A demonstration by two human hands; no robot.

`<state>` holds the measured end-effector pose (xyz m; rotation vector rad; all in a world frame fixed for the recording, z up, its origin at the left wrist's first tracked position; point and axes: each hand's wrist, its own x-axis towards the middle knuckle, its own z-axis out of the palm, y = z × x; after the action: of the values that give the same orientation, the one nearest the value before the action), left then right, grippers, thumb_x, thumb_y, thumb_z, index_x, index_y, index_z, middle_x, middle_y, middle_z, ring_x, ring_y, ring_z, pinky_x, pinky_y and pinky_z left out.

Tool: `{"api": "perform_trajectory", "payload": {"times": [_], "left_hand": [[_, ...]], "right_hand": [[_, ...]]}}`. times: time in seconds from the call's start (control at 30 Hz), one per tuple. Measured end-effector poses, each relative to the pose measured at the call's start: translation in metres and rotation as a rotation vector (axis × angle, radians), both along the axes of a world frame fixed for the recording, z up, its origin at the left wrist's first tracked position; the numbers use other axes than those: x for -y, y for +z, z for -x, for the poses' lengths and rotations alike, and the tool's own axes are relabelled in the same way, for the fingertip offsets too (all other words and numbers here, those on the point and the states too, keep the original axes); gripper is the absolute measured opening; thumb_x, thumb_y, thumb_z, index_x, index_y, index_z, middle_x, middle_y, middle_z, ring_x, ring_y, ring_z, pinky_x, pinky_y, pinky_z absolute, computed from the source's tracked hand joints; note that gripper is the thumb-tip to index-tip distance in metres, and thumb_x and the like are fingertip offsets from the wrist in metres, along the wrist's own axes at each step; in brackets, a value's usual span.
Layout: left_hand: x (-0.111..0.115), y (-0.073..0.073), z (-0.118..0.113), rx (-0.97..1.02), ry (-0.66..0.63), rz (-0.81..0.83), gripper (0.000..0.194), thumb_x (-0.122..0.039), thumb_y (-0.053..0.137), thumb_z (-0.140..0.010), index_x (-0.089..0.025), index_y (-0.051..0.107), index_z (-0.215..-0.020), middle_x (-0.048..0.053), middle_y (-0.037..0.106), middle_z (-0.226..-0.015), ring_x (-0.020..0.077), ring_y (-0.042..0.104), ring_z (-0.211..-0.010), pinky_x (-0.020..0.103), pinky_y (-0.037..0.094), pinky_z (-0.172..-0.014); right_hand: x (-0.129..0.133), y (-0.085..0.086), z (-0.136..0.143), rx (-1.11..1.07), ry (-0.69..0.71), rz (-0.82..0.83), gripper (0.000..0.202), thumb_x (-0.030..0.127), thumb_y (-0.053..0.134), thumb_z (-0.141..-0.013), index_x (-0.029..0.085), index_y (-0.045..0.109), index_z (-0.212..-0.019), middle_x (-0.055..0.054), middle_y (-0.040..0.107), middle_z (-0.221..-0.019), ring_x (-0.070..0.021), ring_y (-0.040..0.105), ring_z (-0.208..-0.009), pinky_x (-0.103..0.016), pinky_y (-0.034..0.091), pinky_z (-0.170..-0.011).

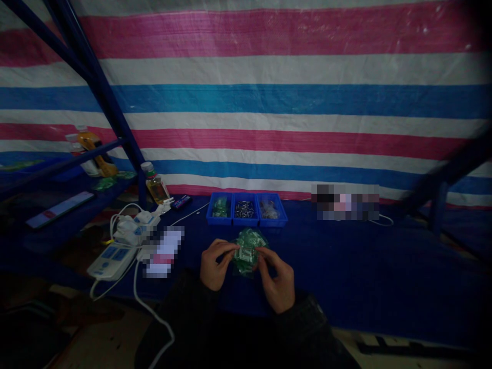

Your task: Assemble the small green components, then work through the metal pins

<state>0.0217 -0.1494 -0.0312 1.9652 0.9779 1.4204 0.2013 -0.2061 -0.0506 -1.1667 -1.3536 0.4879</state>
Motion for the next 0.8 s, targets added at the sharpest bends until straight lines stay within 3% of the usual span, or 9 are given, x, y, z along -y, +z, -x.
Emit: {"api": "perform_trajectory", "payload": {"times": [0.13,0.23,0.3,0.47,0.63,0.8], "left_hand": [[-0.001,0.0,0.001,0.002,0.006,-0.064,0.011,-0.019,0.069,-0.09,-0.021,0.079,-0.09,0.007,0.075,-0.087,0.0214,0.066,-0.087,0.035,0.053,-0.08],[-0.001,-0.002,0.001,-0.003,0.032,-0.064,0.008,-0.02,0.07,-0.09,-0.02,0.078,-0.088,0.007,0.074,-0.09,0.0217,0.066,-0.09,0.035,0.052,-0.082],[0.0,-0.004,0.0,0.014,0.04,-0.014,0.006,-0.022,0.071,-0.089,-0.019,0.076,-0.089,0.006,0.072,-0.087,0.0202,0.066,-0.085,0.032,0.053,-0.078],[0.002,-0.006,-0.001,0.051,0.067,0.073,0.008,-0.025,0.071,-0.089,-0.017,0.073,-0.09,0.004,0.07,-0.083,0.0166,0.066,-0.074,0.028,0.053,-0.071],[0.0,-0.004,0.001,-0.033,-0.013,-0.016,0.019,-0.02,0.06,-0.096,-0.021,0.079,-0.098,0.009,0.076,-0.094,0.0227,0.065,-0.093,0.036,0.053,-0.084],[-0.002,-0.004,0.002,-0.037,0.009,-0.04,0.016,-0.017,0.065,-0.093,-0.022,0.079,-0.1,0.008,0.076,-0.094,0.0228,0.064,-0.093,0.037,0.053,-0.084]], "right_hand": [[-0.001,0.004,0.001,0.015,-0.001,-0.04,0.017,0.028,0.057,-0.097,0.021,0.071,-0.102,-0.007,0.072,-0.094,-0.0188,0.069,-0.074,-0.031,0.056,-0.068],[-0.002,0.007,0.001,0.062,-0.032,-0.08,0.015,0.026,0.059,-0.096,0.021,0.072,-0.093,-0.009,0.07,-0.097,-0.0217,0.069,-0.087,-0.032,0.056,-0.073],[-0.002,0.007,0.002,0.065,-0.038,-0.083,0.015,0.027,0.06,-0.096,0.02,0.071,-0.092,-0.009,0.07,-0.094,-0.0212,0.068,-0.085,-0.032,0.056,-0.072],[-0.003,-0.002,0.004,-0.044,-0.045,0.0,0.016,0.03,0.063,-0.095,0.02,0.064,-0.108,-0.003,0.071,-0.081,-0.0161,0.066,-0.063,-0.028,0.054,-0.062],[-0.002,-0.002,0.002,0.013,-0.027,-0.032,0.014,0.028,0.06,-0.096,0.021,0.071,-0.102,-0.004,0.074,-0.087,-0.0172,0.069,-0.067,-0.029,0.056,-0.067],[0.0,0.001,0.001,0.05,-0.011,-0.066,0.022,0.022,0.053,-0.098,0.022,0.071,-0.111,-0.004,0.073,-0.086,-0.0182,0.07,-0.072,-0.031,0.056,-0.072]]}}
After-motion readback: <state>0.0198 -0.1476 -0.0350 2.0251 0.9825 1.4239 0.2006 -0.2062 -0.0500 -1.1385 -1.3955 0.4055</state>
